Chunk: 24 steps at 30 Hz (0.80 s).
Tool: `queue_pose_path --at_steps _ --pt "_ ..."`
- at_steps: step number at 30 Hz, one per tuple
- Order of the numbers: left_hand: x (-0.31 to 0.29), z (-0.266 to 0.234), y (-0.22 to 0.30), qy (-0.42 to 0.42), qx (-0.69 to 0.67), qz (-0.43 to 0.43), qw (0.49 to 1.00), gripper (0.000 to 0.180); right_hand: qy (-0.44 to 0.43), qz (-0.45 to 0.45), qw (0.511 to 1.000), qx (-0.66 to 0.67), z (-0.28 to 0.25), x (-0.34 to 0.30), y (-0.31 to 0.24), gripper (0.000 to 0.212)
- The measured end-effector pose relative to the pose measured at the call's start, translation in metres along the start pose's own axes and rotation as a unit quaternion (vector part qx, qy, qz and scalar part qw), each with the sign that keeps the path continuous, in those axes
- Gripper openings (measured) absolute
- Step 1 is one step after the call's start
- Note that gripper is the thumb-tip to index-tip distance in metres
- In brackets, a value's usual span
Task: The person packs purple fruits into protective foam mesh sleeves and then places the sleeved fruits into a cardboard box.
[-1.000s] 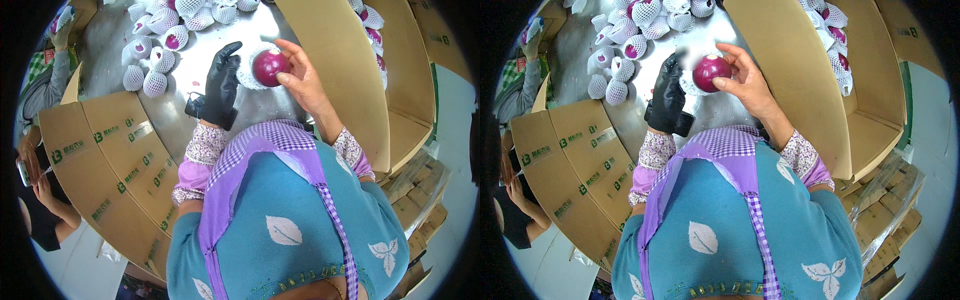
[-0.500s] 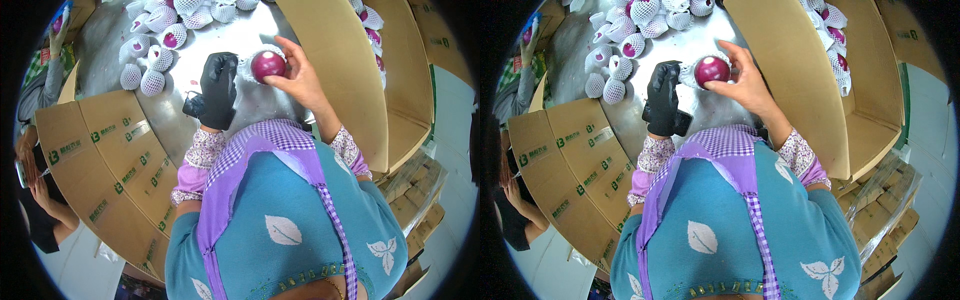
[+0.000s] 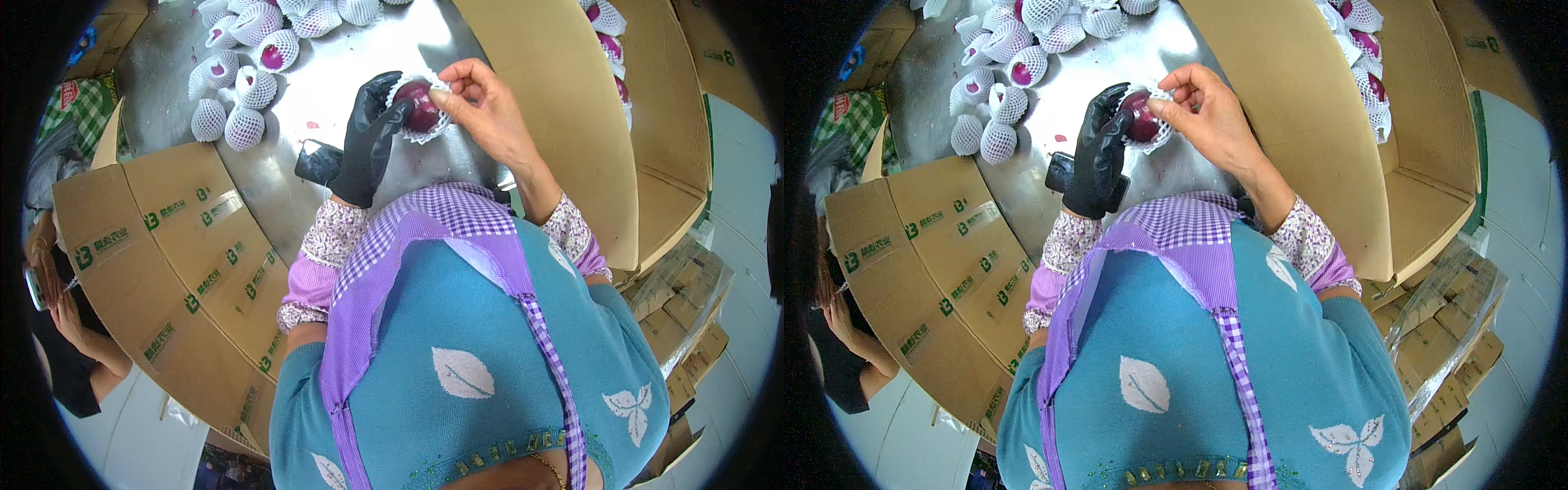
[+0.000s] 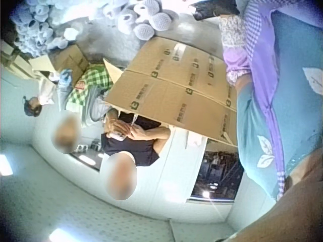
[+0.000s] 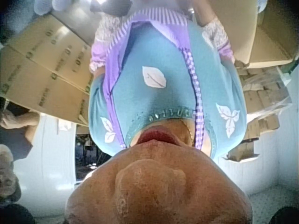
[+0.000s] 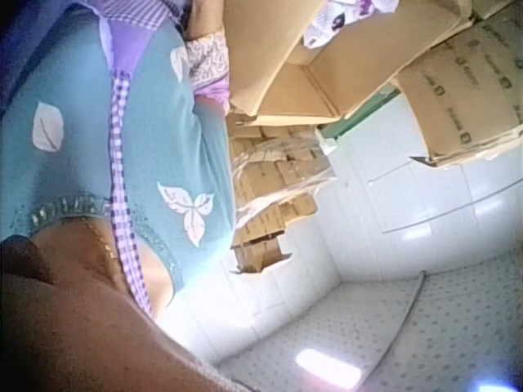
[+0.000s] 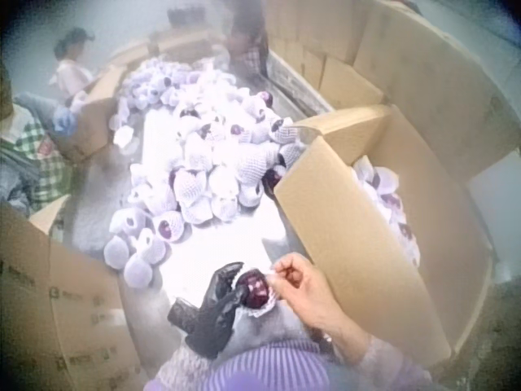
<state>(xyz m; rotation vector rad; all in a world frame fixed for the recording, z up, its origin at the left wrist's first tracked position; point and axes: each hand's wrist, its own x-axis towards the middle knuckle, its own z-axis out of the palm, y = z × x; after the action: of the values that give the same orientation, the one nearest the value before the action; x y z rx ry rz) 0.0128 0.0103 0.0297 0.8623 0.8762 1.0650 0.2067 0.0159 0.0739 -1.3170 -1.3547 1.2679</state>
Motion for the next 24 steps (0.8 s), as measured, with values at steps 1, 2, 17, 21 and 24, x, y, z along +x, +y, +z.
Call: queue_pose_path --at_steps 1,2,17,21,24 --pt "-0.001 0.0 -0.001 0.005 0.006 0.001 1.0 0.049 -0.002 0.026 0.999 0.034 -0.002 0.001 0.005 0.019" --pt "-0.001 0.0 -0.002 0.011 0.011 0.004 1.0 0.047 -0.005 0.05 0.996 0.068 -0.004 0.003 0.008 0.019" --pt "0.003 -0.012 -0.017 0.01 -0.296 -0.033 0.955 0.049 -0.031 0.142 0.839 0.524 -0.013 0.01 0.039 0.026" --pt "-0.009 -0.004 -0.006 0.018 0.136 0.055 0.989 0.046 -0.02 0.132 0.859 0.494 -0.01 0.01 0.034 0.026" --pt "-0.006 0.006 0.014 -0.014 0.127 0.069 0.989 0.041 -0.009 0.122 0.887 0.445 -0.008 0.009 0.028 0.027"
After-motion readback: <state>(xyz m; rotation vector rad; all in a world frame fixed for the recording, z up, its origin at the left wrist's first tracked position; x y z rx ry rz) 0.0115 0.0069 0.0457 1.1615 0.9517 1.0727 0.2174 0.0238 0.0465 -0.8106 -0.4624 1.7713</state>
